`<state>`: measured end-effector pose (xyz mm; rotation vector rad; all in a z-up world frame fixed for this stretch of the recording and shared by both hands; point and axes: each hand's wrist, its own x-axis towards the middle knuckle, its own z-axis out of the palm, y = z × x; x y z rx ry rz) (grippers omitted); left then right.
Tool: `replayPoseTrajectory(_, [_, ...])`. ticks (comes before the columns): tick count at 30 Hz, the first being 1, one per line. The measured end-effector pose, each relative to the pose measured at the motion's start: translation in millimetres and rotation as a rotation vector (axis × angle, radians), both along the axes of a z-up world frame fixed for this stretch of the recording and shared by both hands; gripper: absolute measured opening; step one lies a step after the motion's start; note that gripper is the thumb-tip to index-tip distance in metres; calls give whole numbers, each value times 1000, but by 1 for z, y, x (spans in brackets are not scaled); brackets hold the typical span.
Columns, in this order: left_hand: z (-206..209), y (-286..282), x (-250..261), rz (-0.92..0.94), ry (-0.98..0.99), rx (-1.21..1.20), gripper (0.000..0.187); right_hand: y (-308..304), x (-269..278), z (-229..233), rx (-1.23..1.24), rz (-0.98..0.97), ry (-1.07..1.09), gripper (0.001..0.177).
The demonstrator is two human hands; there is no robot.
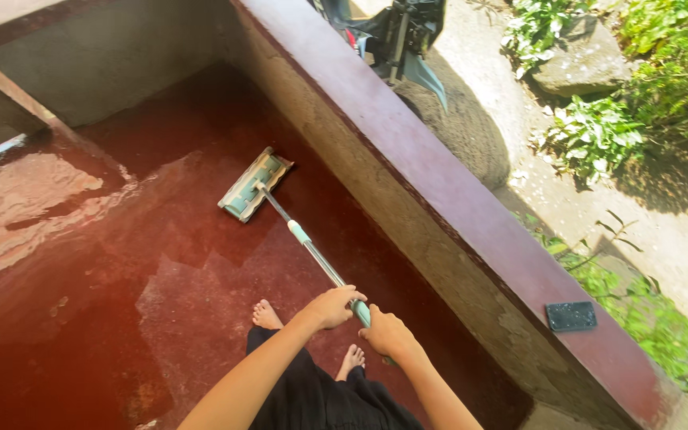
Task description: The person mops a red painted floor using a flat mop and a bucket. They repeatedly dip the mop into the bucket to wet it and then scrub the floor in a systematic manner, covering the area near the wall and moving towards the doorway.
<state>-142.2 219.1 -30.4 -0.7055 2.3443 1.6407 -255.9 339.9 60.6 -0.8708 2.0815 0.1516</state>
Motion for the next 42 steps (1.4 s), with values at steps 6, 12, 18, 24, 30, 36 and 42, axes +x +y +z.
replayPoseTrajectory(6, [34, 111, -40, -47, -36, 157, 62, 92, -20, 82, 59, -157, -178, 59])
replayPoseTrajectory(12, [10, 212, -59, -85, 47, 121, 52, 169, -36, 122, 152, -237, -227, 77])
replayPoseTrajectory(18, [-51, 246, -70, -129, 323, 208, 37, 202, -47, 144, 62, -346, -237, 77])
replayPoseTrajectory(24, [-3, 209, -67, 163, -11, 782, 36, 194, -41, 125, -63, -483, -231, 69])
replayPoseTrajectory(30, [0, 137, -44, 103, -225, 519, 40, 149, -17, 58, -261, -381, -211, 69])
replayPoseTrajectory(36, [-40, 13, -14, 17, -24, 112, 18, 18, 7, 29, -246, -440, -298, 69])
replayPoseTrajectory(42, [11, -118, 14, 15, -247, -170, 67, -117, 22, 13, -341, -439, -296, 69])
